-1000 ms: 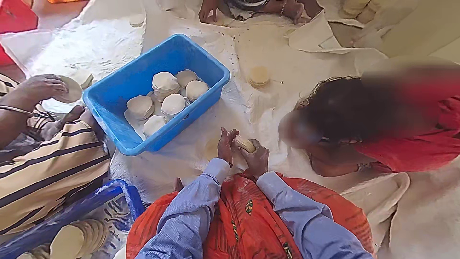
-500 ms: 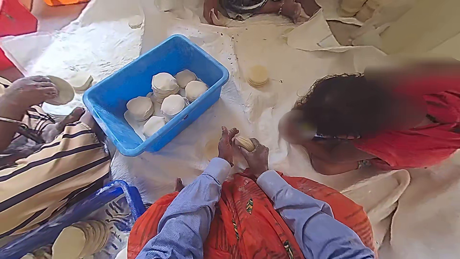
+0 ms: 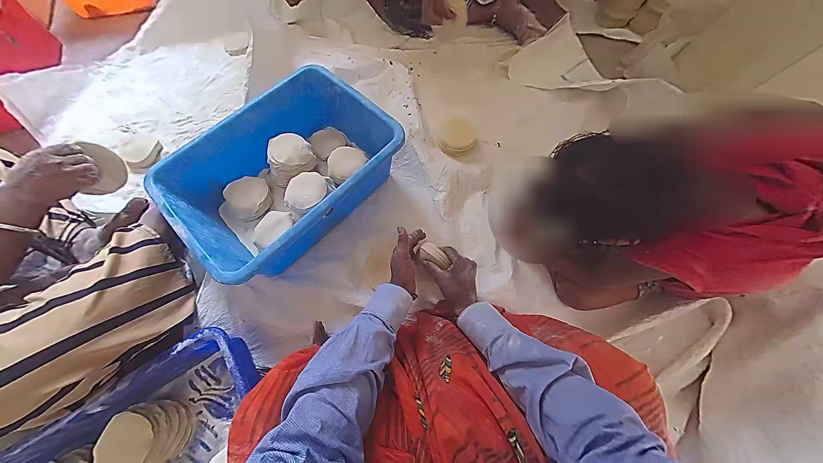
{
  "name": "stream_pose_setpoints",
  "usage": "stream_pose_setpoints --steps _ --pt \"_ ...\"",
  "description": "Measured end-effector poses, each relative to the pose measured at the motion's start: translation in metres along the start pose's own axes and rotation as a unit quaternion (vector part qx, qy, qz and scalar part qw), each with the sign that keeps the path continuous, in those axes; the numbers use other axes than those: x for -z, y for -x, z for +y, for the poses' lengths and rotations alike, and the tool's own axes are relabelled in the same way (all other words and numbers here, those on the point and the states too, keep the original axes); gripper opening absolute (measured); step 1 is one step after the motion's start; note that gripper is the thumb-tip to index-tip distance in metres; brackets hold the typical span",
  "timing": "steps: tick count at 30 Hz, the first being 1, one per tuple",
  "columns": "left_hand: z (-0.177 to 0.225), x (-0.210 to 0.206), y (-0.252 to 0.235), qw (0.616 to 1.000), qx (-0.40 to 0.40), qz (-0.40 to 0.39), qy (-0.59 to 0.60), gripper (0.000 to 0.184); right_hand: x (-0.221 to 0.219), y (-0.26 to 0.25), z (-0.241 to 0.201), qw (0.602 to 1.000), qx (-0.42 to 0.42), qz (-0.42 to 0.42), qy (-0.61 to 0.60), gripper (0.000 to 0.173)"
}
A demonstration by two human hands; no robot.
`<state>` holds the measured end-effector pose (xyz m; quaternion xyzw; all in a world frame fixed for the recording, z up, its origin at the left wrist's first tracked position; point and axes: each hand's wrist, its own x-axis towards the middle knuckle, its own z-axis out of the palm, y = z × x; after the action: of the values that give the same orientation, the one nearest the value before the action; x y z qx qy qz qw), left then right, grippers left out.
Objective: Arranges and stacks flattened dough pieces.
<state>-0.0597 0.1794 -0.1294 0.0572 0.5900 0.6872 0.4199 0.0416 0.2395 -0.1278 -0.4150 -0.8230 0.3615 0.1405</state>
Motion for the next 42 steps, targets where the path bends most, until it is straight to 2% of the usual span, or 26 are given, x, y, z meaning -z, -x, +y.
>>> stream_pose_setpoints --steps 2,6,11,15,18,21,23,26,29,31,34,36,38,42 --pt "-0.002 0.003 -0.004 1.0 -0.005 0.005 0.01 0.082 -0.002 0.004 -0.003 0.999 0.008 0.03 -0.032 0.038" --pt "-0.006 -0.002 -0.003 1.0 -0.009 -0.007 -0.004 0.081 -0.005 -0.001 0.002 0.999 -0.02 -0.033 0.01 0.043" --pt "-0.003 0.002 -0.004 1.0 -0.007 0.001 0.009 0.081 -0.004 0.006 -0.004 0.999 -0.005 0.024 -0.034 0.04" --pt "0.0 -0.004 0.001 1.0 -0.004 -0.012 0.005 0.08 -0.004 -0.001 0.0 0.999 -0.024 -0.023 0.002 0.039" --pt "-0.001 0.0 -0.001 1.0 -0.013 -0.007 0.006 0.08 -0.005 0.007 -0.003 0.999 -0.002 0.023 -0.027 0.037" --pt "-0.005 -0.005 0.0 0.999 -0.025 -0.02 -0.013 0.079 -0.008 0.002 0.001 1.0 -0.015 -0.012 0.004 0.043" --pt "0.0 -0.002 0.001 0.998 -0.046 -0.017 -0.039 0.076 -0.005 0.0 0.0 1.0 -0.008 -0.023 0.015 0.039" --pt "0.012 0.015 -0.005 0.995 -0.072 -0.003 -0.07 0.08 0.011 0.0 -0.016 0.999 0.017 -0.001 -0.044 0.033" --pt "0.02 0.023 -0.011 1.0 -0.016 0.007 0.023 0.092 0.042 -0.004 -0.039 0.983 0.029 -0.016 -0.179 0.027" --pt "0.024 0.016 -0.006 0.981 0.071 0.026 0.179 0.094 0.055 -0.009 -0.042 0.954 -0.009 -0.055 -0.296 0.024" --pt "0.023 0.004 0.006 0.938 0.168 -0.038 0.299 0.101 0.052 -0.021 -0.029 0.901 -0.135 -0.078 -0.405 0.023" --pt "0.023 -0.001 0.01 0.937 0.173 -0.05 0.299 0.101 0.048 -0.028 -0.02 0.882 -0.205 -0.082 -0.417 0.022" --pt "0.02 -0.002 0.011 0.947 0.164 -0.048 0.273 0.097 0.049 -0.032 -0.018 0.88 -0.237 -0.102 -0.4 0.026" --pt "0.027 -0.006 0.014 0.964 0.149 -0.032 0.22 0.083 0.041 -0.035 -0.01 0.913 -0.236 -0.096 -0.32 0.037"
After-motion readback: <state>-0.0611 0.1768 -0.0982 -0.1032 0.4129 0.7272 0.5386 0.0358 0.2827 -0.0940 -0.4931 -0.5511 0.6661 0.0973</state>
